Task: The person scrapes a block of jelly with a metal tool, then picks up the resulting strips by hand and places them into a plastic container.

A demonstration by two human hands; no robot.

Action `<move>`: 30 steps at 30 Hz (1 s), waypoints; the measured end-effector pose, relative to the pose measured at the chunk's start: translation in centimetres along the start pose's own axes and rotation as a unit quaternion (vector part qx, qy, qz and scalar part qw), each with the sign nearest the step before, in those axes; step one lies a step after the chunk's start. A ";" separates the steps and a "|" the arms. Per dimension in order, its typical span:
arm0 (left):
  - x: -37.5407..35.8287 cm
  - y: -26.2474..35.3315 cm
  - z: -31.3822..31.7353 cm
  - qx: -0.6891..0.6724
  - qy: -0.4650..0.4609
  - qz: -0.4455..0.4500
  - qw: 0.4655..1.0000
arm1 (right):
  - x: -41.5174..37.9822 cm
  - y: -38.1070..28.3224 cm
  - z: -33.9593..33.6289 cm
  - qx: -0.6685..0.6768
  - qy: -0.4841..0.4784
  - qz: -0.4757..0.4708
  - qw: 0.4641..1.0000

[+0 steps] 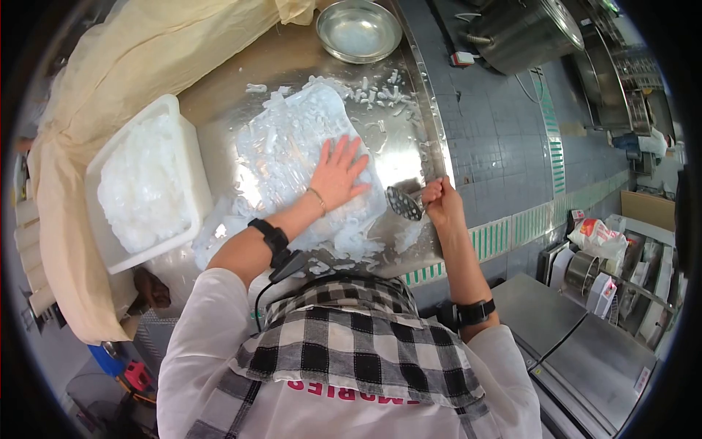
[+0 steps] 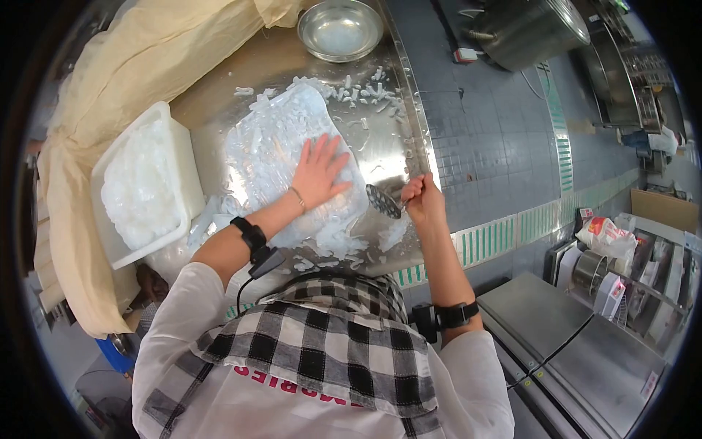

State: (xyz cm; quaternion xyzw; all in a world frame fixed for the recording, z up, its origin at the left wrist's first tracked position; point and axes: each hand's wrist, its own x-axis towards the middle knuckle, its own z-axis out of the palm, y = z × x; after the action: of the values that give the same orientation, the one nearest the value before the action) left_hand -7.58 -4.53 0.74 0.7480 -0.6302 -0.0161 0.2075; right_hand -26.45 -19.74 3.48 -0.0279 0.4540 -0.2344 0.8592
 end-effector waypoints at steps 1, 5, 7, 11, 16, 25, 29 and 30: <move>0.5 -0.7 0.1 0.001 0.000 0.000 1.000 | -0.2 0.1 -0.5 0.000 0.009 -0.003 1.000; 2.0 -6.5 1.3 -0.022 0.121 -0.093 0.988 | -1.5 0.3 -1.5 0.002 0.013 -0.022 1.000; 2.2 -8.7 0.8 -0.138 0.194 -0.132 0.962 | -1.8 0.4 -1.8 -0.011 0.008 -0.032 0.999; 2.3 -9.9 -0.1 -0.338 0.185 -0.286 0.877 | -1.8 0.7 -2.2 -0.013 0.007 -0.037 0.999; 2.9 -4.7 -2.7 0.133 0.135 -0.080 0.979 | -2.2 0.9 -1.2 -0.015 0.026 -0.047 0.998; 2.5 -13.9 0.1 -0.021 0.199 -0.152 0.968 | -2.5 0.9 -1.5 -0.012 0.017 -0.048 0.999; 2.6 -11.1 -1.5 -0.011 0.226 -0.240 0.944 | -2.1 1.0 -1.7 -0.022 0.012 -0.057 0.998; 2.5 -9.8 -2.2 0.113 0.241 -0.149 0.952 | -2.1 1.1 -1.6 -0.026 0.020 -0.061 0.998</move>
State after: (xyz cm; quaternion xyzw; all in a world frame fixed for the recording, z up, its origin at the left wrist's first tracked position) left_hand 2.71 -5.11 0.14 0.8338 -0.4402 0.2052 0.2626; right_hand -28.35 -17.60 3.87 -0.0729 0.4741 -0.2749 0.8333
